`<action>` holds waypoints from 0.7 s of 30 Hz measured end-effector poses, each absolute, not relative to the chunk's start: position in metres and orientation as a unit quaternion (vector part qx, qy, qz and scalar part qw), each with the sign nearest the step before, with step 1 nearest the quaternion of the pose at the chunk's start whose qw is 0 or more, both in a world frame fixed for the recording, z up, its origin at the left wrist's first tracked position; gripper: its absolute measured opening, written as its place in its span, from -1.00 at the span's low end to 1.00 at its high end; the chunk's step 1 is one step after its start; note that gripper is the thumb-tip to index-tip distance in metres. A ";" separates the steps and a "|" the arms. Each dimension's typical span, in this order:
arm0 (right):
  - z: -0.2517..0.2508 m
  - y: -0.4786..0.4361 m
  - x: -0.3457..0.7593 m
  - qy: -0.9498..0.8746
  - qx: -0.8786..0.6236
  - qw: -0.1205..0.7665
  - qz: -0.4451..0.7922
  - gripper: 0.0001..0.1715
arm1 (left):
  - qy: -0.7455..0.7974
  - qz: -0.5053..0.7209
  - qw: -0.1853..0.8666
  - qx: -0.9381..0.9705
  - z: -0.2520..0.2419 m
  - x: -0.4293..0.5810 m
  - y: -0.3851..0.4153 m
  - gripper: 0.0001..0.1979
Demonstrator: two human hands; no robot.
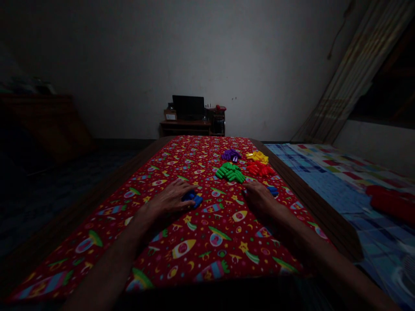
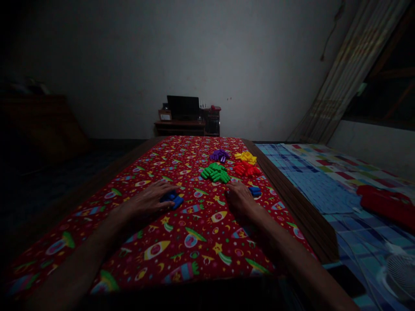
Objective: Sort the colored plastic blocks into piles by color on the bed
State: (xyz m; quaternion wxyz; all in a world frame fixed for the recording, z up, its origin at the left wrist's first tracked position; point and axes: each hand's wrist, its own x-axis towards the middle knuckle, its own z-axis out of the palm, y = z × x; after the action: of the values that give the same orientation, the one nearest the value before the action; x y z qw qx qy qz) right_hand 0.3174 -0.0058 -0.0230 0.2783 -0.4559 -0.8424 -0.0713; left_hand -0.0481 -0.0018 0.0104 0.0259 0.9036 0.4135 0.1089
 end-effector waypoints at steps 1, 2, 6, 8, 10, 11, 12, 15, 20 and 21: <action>-0.018 -0.007 0.312 -0.853 -0.434 0.285 -0.054 -0.69 | 0.418 0.109 0.036 0.901 0.009 -0.050 0.000 -0.52; -0.013 -0.009 0.304 -0.862 -0.411 0.294 -0.030 -0.68 | 0.423 0.111 0.042 0.898 0.007 -0.050 0.001 -0.53; -0.004 -0.020 0.246 -0.903 -0.316 0.287 0.051 -0.62 | 0.433 0.158 0.044 0.886 0.001 -0.042 0.003 -0.62; -0.008 -0.021 0.213 -0.916 -0.273 0.290 0.056 -0.54 | 0.431 0.200 0.077 0.876 0.001 -0.034 0.001 -0.57; -0.013 -0.020 0.189 -0.914 -0.253 0.314 0.051 -0.44 | 0.440 0.241 0.137 0.854 0.000 -0.027 -0.001 -0.45; -0.015 -0.018 0.181 -0.910 -0.253 0.325 0.053 -0.40 | 0.448 0.257 0.165 0.840 0.000 -0.024 -0.002 -0.39; -0.016 -0.016 0.176 -0.906 -0.256 0.332 0.060 -0.39 | 0.457 0.270 0.188 0.826 0.000 -0.020 -0.003 -0.34; -0.017 -0.009 0.177 -0.903 -0.252 0.331 0.109 -0.48 | 0.470 0.303 0.219 0.800 0.000 -0.013 -0.005 -0.32; -0.006 -0.001 0.206 -0.886 -0.305 0.312 0.156 -0.68 | 0.434 0.293 0.238 0.818 -0.001 -0.009 -0.007 -0.42; -0.001 0.002 0.214 -0.879 -0.331 0.312 0.145 -0.69 | 0.429 0.286 0.233 0.825 -0.001 -0.010 -0.008 -0.47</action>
State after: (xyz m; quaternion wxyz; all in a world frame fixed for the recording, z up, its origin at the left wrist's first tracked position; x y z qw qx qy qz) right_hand 0.2142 0.0015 -0.0009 0.3120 -0.3315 -0.8786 0.1446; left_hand -0.0099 -0.0077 -0.0005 0.2332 0.8247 0.4287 0.2858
